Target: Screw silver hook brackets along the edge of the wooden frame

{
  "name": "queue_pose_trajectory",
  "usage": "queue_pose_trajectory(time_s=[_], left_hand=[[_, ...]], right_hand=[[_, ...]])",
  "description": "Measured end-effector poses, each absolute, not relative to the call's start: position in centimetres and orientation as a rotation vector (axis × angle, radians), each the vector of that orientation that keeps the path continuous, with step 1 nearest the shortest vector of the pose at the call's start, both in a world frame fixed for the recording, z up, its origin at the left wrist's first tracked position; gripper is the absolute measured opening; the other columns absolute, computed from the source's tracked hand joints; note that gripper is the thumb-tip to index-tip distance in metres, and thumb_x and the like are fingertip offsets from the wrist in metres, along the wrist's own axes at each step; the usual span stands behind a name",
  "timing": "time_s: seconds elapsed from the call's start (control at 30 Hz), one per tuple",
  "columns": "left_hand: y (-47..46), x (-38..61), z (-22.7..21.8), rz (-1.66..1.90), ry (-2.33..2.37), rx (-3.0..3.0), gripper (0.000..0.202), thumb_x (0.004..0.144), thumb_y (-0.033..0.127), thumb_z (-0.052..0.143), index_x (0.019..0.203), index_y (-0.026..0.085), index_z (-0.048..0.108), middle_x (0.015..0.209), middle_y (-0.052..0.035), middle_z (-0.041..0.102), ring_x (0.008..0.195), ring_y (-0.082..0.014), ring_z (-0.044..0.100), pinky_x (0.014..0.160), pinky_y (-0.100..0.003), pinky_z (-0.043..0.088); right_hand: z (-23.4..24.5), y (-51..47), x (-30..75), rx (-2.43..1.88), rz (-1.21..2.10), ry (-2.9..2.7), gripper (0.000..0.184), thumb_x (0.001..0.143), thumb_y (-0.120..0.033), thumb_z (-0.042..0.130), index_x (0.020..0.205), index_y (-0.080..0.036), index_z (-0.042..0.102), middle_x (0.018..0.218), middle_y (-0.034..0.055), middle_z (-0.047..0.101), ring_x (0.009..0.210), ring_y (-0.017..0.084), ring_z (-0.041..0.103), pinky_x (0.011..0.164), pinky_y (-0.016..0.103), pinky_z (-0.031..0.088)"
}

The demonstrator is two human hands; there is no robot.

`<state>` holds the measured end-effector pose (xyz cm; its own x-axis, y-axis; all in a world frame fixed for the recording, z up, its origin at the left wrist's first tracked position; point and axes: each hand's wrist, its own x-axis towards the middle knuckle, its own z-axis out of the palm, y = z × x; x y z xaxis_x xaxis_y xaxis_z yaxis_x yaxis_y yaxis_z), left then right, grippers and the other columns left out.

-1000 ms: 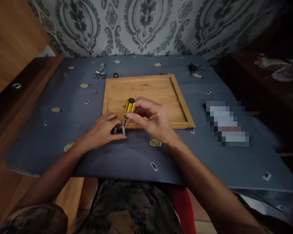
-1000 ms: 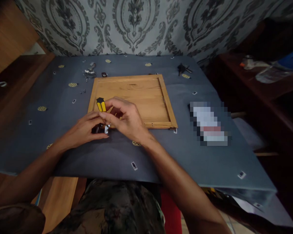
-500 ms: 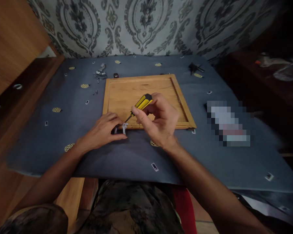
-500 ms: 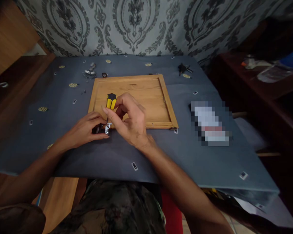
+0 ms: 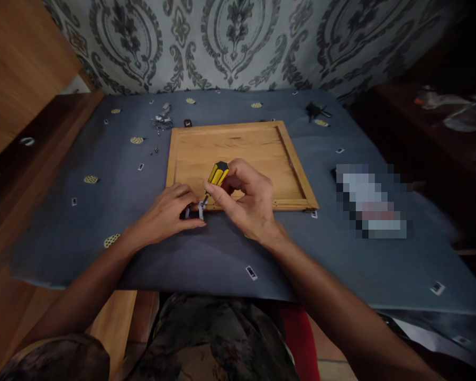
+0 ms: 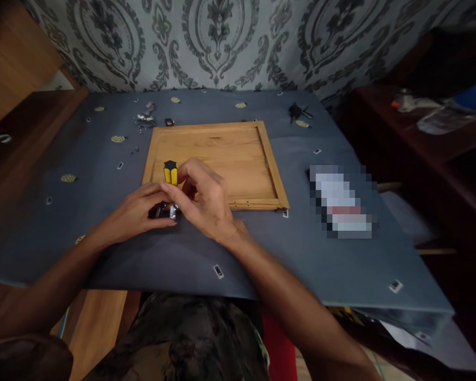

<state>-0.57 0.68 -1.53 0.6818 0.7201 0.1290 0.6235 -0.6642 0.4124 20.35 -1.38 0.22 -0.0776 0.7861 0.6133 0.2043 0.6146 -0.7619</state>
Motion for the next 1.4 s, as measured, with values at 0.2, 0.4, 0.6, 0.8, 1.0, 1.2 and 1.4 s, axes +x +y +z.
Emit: queue_pose_trajectory(time_s=[0.2, 0.4, 0.6, 0.8, 1.0, 1.2, 1.4], left_hand=[[0.7, -0.5, -1.3, 0.393, 1.058, 2.568, 0.033, 0.090, 0.048, 0.077, 0.099, 0.017, 0.070, 0.111, -0.0094, 0.067, 0.106, -0.0286, 0.063, 0.096, -0.045, 0.053], [0.7, -0.6, -1.4, 0.379, 1.053, 2.560, 0.033, 0.091, 0.049, 0.075, 0.100, 0.018, 0.070, 0.110, -0.0091, 0.067, 0.107, -0.0286, 0.063, 0.097, -0.046, 0.053], [0.7, -0.7, -1.7, 0.414, 1.042, 2.590, 0.033, 0.093, 0.051, 0.072, 0.101, 0.019, 0.070, 0.108, -0.0085, 0.066, 0.104, -0.0277, 0.063, 0.094, -0.045, 0.054], [0.8, -0.8, -1.8, 0.390, 1.044, 2.591, 0.033, 0.093, 0.052, 0.071, 0.102, 0.020, 0.070, 0.106, -0.0074, 0.066, 0.104, -0.0279, 0.064, 0.095, -0.047, 0.054], [0.7, -0.8, -1.8, 0.423, 1.034, 2.583, 0.030, 0.092, 0.048, 0.073, 0.106, 0.021, 0.070, 0.105, -0.0065, 0.066, 0.102, -0.0270, 0.064, 0.095, -0.045, 0.053], [0.6, -0.7, -1.5, 0.414, 1.037, 2.579, 0.032, 0.094, 0.050, 0.071, 0.109, 0.022, 0.070, 0.104, -0.0061, 0.066, 0.101, -0.0266, 0.063, 0.089, -0.042, 0.054], [0.7, -0.7, -1.5, 0.377, 1.057, 2.568, 0.036, 0.094, 0.055, 0.070, 0.106, 0.020, 0.070, 0.110, -0.0077, 0.067, 0.107, -0.0271, 0.062, 0.096, -0.044, 0.053]], right_hand=[[0.2, -1.1, 20.5, -0.813, 0.637, -1.638, 0.029, 0.092, -0.035, 0.075, 0.081, -0.023, 0.052, 0.073, -0.0047, 0.050, 0.062, 0.011, 0.050, 0.058, 0.027, 0.041], [0.6, -0.9, 20.9, -0.779, 0.697, -1.723, 0.027, 0.097, -0.044, 0.068, 0.088, -0.022, 0.057, 0.081, -0.0007, 0.057, 0.070, 0.013, 0.059, 0.061, 0.028, 0.049], [0.7, -0.9, 21.2, -0.755, 0.677, -1.810, 0.017, 0.100, -0.036, 0.064, 0.098, -0.020, 0.063, 0.086, 0.0022, 0.060, 0.075, 0.015, 0.063, 0.064, 0.028, 0.052], [1.3, -1.0, 21.4, -0.729, 0.694, -1.888, 0.015, 0.103, -0.033, 0.057, 0.102, -0.020, 0.064, 0.087, 0.0025, 0.064, 0.081, 0.017, 0.066, 0.071, 0.031, 0.055], [1.0, -1.1, 21.0, -0.766, 0.763, -1.838, 0.017, 0.102, -0.038, 0.060, 0.097, -0.021, 0.059, 0.086, 0.0012, 0.061, 0.078, 0.015, 0.065, 0.067, 0.028, 0.051], [0.3, -1.0, 20.6, -0.816, 0.758, -1.722, 0.033, 0.094, -0.047, 0.071, 0.084, -0.024, 0.050, 0.077, -0.0036, 0.054, 0.063, 0.011, 0.055, 0.058, 0.026, 0.046], [0.2, -1.2, 20.6, -0.838, 0.664, -1.604, 0.036, 0.092, -0.046, 0.074, 0.081, -0.025, 0.047, 0.074, -0.0053, 0.048, 0.059, 0.010, 0.050, 0.054, 0.028, 0.044]])
